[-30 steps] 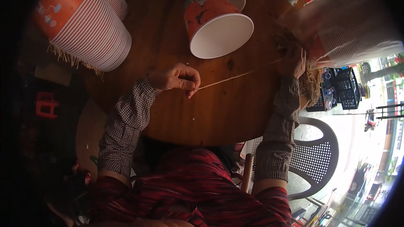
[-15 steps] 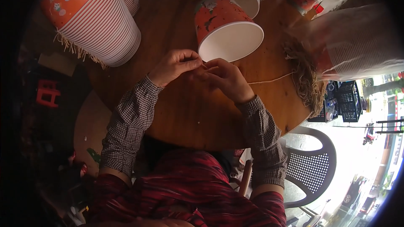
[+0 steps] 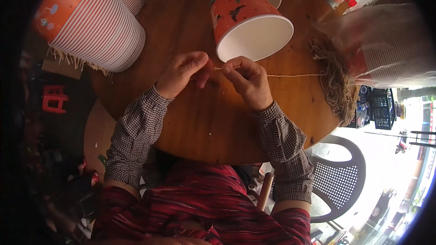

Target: Attaching string handles to decorative paper buckets for packaging.

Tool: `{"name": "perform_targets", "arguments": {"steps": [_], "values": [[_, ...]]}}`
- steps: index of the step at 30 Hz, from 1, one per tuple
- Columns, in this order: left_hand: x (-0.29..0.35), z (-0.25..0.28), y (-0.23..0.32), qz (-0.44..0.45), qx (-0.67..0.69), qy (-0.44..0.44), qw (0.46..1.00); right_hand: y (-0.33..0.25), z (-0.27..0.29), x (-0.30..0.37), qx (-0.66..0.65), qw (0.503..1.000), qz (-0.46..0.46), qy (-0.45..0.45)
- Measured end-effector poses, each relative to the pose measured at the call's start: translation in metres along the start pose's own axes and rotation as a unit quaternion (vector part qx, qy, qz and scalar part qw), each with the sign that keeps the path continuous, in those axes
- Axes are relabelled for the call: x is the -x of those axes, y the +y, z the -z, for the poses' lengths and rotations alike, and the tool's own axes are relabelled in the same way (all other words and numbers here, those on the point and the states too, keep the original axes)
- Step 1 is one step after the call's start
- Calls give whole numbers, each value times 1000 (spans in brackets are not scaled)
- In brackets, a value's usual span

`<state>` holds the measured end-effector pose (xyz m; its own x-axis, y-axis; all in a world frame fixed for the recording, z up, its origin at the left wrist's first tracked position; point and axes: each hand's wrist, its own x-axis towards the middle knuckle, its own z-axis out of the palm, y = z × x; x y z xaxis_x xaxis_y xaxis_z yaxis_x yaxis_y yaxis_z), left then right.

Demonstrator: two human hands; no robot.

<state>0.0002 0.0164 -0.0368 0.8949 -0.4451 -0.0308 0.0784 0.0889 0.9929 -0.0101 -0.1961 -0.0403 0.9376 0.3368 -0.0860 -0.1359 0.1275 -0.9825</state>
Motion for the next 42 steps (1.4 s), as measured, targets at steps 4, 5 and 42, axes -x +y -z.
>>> {"name": "perform_targets", "arguments": {"steps": [4,5,42], "values": [[1,-11,-3,69,25,6,997,-2,-2,0,15,1000,26,2],[1,-15,-5,72,23,6,997,-1,-5,0,29,998,50,2],[-1,-25,-22,-131,-171,82,973,9,-3,-1,234,964,117,48]]}}
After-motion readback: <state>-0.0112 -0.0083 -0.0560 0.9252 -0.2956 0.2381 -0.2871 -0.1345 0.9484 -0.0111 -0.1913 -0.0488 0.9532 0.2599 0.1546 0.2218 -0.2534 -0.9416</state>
